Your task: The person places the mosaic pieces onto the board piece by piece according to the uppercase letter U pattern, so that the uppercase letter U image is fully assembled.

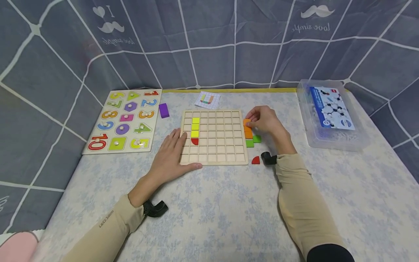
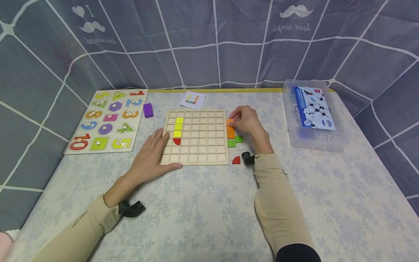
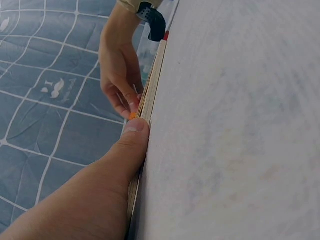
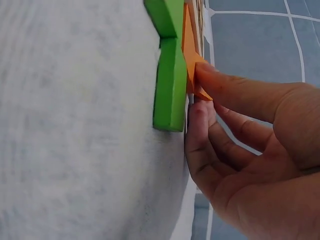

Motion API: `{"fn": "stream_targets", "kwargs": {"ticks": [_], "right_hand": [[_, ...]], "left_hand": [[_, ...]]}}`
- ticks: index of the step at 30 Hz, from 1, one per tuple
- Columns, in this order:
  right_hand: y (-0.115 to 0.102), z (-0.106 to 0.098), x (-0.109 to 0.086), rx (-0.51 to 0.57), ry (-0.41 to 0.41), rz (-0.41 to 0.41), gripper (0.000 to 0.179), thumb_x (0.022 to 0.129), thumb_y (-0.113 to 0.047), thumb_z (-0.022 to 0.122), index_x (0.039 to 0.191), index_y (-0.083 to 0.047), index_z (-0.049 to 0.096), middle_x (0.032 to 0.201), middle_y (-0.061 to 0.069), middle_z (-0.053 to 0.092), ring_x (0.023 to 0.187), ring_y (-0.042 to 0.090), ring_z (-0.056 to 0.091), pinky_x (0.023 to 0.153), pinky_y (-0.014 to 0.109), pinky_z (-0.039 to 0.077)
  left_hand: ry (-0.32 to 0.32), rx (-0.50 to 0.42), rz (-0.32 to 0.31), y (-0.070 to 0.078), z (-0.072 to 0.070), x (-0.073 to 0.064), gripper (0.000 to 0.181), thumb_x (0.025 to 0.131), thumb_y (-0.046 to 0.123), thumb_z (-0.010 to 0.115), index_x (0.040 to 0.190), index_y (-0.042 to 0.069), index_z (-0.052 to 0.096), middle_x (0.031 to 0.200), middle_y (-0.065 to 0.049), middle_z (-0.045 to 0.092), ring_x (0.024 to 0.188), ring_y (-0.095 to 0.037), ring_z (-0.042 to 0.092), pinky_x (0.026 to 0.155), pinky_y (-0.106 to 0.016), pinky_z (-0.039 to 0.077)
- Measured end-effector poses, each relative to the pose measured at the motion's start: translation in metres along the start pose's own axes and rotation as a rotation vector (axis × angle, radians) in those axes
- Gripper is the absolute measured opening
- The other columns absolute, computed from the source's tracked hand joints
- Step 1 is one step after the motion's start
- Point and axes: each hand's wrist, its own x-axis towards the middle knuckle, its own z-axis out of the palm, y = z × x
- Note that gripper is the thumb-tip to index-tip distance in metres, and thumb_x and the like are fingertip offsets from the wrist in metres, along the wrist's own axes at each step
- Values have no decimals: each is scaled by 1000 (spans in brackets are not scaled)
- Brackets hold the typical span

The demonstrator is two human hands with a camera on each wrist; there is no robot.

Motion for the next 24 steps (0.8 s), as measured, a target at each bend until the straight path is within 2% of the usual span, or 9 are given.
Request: {"fn": "stream_targets", "kwargs": {"ticks": [7,11,16,19,24], "right_hand": [[-3,-9,-4,80,35,-72,15,98,-11,76,112,-5,77,106,16,76,95,27,67,81,32,52],[-13,-3,0,85,49,-117,15,100,-11,73,112,-4,79,106,17,76,95,28,67,80,32,53],[-38,11,15,48,6,-155,12,100,-11,72,108,-5,80,101,14,74,93,30,64,78,36,51],[-52,18,25,44,-19,-181,11,100,-9,72,107,-5,80,98,13,75,92,30,66,80,37,55],[-64,29,34,-12,-66,-197,10,99,-6,72,104,-2,80,93,15,77,84,31,66,81,38,55]], "left_hand": [[2,-3,-1,-1,-3,-1,121,81,71,76,168,7,21,177,-18,9,165,-32,5,135,-50,6],[-1,8,-4,-2,-3,-2,122,81,72,75,169,7,21,177,-17,9,165,-32,5,136,-48,6],[-4,4,-3,-2,-3,-2,122,82,73,75,169,7,20,177,-17,8,166,-31,4,136,-48,5],[-3,-4,-4,-1,-3,-1,122,82,73,75,169,7,20,178,-17,8,166,-31,4,136,-48,5],[-5,8,0,-1,-1,0,123,82,75,73,169,7,20,178,-17,9,165,-32,5,136,-49,7]]}}
